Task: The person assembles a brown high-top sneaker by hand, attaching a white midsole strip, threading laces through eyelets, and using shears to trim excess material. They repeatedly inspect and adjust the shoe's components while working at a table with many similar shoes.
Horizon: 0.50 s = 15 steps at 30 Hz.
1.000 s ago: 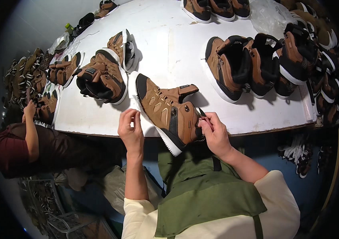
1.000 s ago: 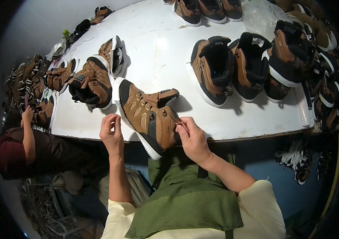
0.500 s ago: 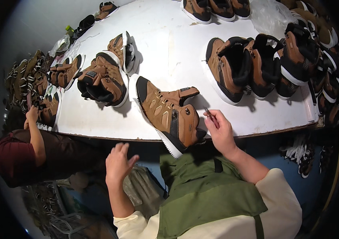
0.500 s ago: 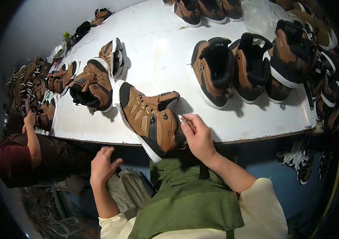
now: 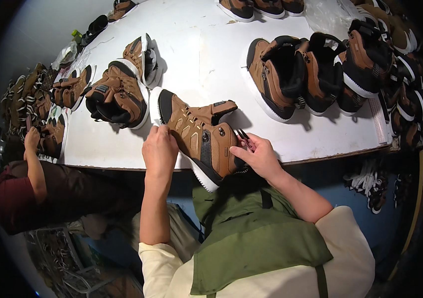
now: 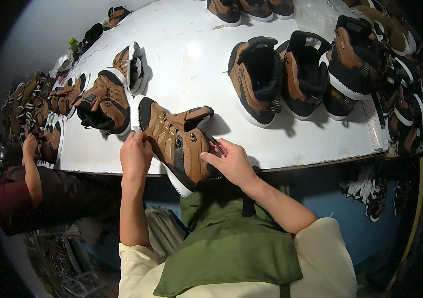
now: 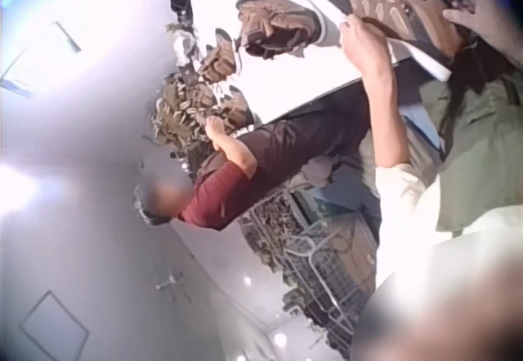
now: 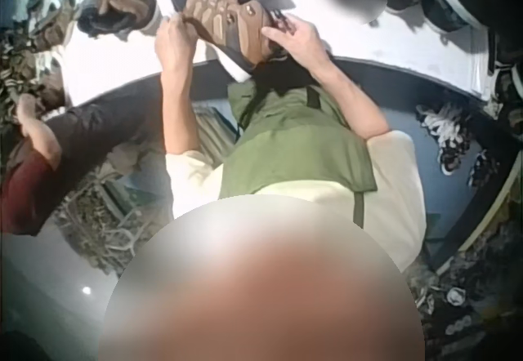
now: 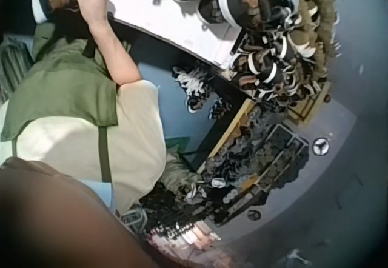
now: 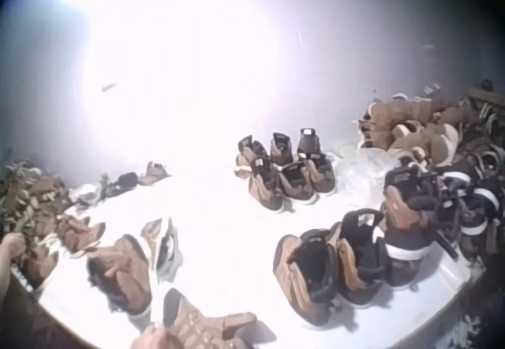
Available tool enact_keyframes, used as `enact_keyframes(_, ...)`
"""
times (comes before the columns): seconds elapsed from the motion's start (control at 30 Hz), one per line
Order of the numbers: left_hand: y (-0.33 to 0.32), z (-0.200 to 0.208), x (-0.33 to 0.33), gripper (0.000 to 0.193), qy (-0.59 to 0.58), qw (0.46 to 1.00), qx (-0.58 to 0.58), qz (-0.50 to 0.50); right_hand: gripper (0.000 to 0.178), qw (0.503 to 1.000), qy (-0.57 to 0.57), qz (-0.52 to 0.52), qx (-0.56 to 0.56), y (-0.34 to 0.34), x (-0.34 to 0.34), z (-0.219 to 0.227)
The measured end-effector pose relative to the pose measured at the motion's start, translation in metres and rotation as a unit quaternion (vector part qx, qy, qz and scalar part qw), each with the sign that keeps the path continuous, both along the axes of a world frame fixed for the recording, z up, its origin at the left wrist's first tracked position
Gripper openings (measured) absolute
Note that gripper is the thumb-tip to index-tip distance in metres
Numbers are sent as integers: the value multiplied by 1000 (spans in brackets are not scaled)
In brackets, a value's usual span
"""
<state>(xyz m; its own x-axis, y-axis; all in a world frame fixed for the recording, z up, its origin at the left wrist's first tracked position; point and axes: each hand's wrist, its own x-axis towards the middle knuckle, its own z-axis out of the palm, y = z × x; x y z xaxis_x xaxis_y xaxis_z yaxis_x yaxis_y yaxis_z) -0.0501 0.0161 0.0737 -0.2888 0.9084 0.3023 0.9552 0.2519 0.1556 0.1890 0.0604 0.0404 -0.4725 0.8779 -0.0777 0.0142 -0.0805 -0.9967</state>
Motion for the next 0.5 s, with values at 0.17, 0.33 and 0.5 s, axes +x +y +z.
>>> enact_keyframes(0.17,-8,-3,-10,4,-102,989,90,-66,26,998,30,33,-53,4,-4,-9)
enact_keyframes(0.33,-66,12,-15,6,-354,915,166,-96,27,996,54,34,-62,3,-6,-23)
enact_keyframes(0.5,-133,-2,-28,20,-377,889,-205,-162,26,997,61,-28,-33,3,2,-28)
